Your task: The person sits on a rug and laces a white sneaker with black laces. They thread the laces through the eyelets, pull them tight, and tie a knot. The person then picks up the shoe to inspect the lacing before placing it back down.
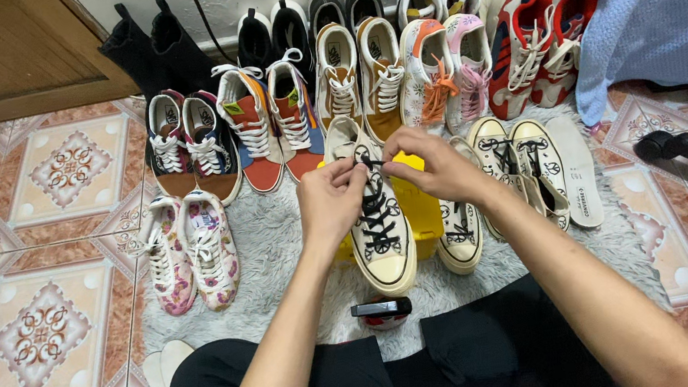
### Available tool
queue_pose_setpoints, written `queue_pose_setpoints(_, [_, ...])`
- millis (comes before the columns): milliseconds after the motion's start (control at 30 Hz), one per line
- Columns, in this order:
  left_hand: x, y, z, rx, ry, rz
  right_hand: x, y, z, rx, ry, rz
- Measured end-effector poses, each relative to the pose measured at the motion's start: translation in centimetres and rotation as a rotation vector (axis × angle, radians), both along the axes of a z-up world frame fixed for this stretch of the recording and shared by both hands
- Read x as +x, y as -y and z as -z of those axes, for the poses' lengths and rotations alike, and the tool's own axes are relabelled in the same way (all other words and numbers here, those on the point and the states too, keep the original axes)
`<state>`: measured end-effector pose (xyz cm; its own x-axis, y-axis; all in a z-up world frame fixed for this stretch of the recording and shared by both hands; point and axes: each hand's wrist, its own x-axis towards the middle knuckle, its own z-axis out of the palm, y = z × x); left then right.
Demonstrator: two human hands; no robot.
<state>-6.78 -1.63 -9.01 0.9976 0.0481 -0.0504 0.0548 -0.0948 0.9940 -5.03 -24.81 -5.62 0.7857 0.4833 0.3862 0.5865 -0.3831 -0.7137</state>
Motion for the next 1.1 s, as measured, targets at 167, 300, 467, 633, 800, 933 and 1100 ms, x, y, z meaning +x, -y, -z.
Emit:
queue_pose_setpoints(167, [-0.1, -0.2, 0.3, 0.05, 0.047, 0.004, 0.1, 0.0, -1.6, 0.12, -0.301, 0.051])
queue_pose_setpoints(300, [0.0, 0.3, 0.2, 0.01, 0.058, 0.027, 3.2, 3.1, -2.7, -0.229, -0.076, 0.183])
queue_pose_setpoints(467, [-1.4, 2.5, -0.6, -0.002, 0.054, 0.052, 2.6, 4.5, -1.4, -0.393, 0.113, 0.383])
queue_pose_setpoints(633, [-3.7, 3.6, -4.5, -0.079, 0.022, 0.006, -1.3, 2.4, 3.5, -0.1, 0.205, 0.434])
queue_pose_setpoints(800, [-4.7, 3.4, -5.5, 0.193, 0.322, 0.003, -3.7, -0.9, 3.5, 0.258, -0.054, 0.453])
queue_pose_setpoints(933, [-2.0, 1.7, -4.5, 0.719, 0.632, 0.202, -3.3, -1.5, 3.2, 0.27, -0.079, 0.477])
queue_pose_setpoints(1100, [-0.6, 1.8, -3.9, 0.827, 0.721, 0.373, -2.5, -1.2, 3.1, 0.219, -0.073, 0.437])
